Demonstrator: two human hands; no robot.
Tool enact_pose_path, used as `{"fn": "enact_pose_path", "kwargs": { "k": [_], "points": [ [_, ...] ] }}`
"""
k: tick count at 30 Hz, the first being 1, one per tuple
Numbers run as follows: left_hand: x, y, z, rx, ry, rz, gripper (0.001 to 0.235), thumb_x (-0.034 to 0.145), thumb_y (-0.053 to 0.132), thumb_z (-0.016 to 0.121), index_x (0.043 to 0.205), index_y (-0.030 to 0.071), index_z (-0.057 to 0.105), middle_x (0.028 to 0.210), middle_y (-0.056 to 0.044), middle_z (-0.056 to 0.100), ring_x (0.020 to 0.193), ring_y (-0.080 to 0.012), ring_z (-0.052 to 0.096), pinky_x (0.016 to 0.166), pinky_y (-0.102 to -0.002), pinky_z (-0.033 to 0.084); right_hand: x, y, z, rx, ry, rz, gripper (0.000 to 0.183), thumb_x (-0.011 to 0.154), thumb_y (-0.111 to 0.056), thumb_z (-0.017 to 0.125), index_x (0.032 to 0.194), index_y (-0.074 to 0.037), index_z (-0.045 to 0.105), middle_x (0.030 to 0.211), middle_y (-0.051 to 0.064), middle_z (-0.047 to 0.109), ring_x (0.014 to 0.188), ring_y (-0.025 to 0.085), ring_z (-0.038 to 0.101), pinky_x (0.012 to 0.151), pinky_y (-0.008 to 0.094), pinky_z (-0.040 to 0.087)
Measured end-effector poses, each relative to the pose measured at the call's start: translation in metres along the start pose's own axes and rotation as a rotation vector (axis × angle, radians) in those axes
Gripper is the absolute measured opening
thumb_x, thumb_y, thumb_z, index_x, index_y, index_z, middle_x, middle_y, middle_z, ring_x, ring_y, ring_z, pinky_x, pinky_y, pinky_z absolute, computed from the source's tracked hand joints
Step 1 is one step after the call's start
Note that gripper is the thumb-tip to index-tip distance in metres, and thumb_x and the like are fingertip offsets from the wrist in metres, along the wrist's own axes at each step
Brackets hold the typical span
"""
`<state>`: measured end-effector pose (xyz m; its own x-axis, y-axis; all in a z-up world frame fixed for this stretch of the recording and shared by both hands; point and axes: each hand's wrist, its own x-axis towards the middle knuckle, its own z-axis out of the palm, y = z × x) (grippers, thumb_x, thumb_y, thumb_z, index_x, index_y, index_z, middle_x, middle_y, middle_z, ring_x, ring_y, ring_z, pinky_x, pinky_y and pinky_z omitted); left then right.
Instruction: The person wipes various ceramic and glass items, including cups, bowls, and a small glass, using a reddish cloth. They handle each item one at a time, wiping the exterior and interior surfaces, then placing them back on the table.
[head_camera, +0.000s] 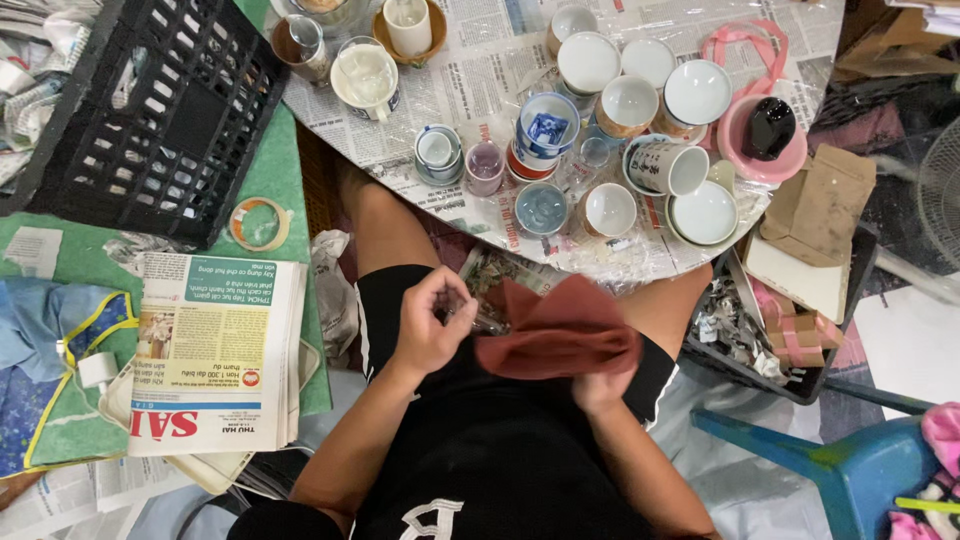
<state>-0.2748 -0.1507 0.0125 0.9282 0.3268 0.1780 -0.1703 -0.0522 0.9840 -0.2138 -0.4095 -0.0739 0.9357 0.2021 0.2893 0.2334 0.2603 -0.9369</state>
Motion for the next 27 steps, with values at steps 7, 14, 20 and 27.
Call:
{"fn": "enact_pose_path", "kwargs": {
  "k": [7,14,20,27],
  "points": [
    [-0.001,0.004,-0.006,-0.072,-0.036,-0.018,0.021,0.089,0.016,0.074,0.088,0.003,0.058,0.074,0.001,0.059,0.067,-0.0027,0.052,0.062,-0.020,0.041,0.023,-0.020,-0.032,0.618,-0.083,0.097,0.084,0.097,-0.051,0.065,0.160,-0.006,0.033,0.158,0.013,0.049,0.145,0.029,0.049,0.122,0.048,0.039],
    [0.008,0.017,0.013,0.068,-0.096,0.007,0.022,0.083,0.016,0.078,0.084,0.004,0.060,0.068,0.002,0.060,0.059,-0.0043,0.053,0.056,-0.021,0.042,0.045,-0.052,-0.017,0.073,0.094,-0.043,0.073,0.099,-0.035,0.074,0.153,-0.001,0.038,0.150,0.012,0.052,0.138,0.025,0.053,0.121,0.042,0.042],
    [0.007,0.020,0.018,0.076,-0.153,0.020,0.022,0.082,0.014,0.079,0.084,0.004,0.060,0.068,0.001,0.060,0.059,-0.0036,0.055,0.056,-0.021,0.043,0.057,-0.067,-0.062,-0.256,-0.057,-0.067,0.043,0.093,-0.029,0.076,0.122,0.000,0.062,0.117,0.009,0.069,0.105,0.020,0.066,0.099,0.035,0.052],
    [0.003,0.013,0.026,0.051,-0.163,-0.003,0.020,0.082,0.012,0.077,0.084,0.003,0.059,0.069,0.001,0.061,0.060,-0.0058,0.056,0.058,-0.022,0.044,0.053,-0.087,-0.023,-0.445,-0.372,0.070,0.030,0.098,-0.033,0.069,0.101,-0.004,0.076,0.100,0.010,0.079,0.097,0.023,0.076,0.092,0.035,0.059]
  ]
}}
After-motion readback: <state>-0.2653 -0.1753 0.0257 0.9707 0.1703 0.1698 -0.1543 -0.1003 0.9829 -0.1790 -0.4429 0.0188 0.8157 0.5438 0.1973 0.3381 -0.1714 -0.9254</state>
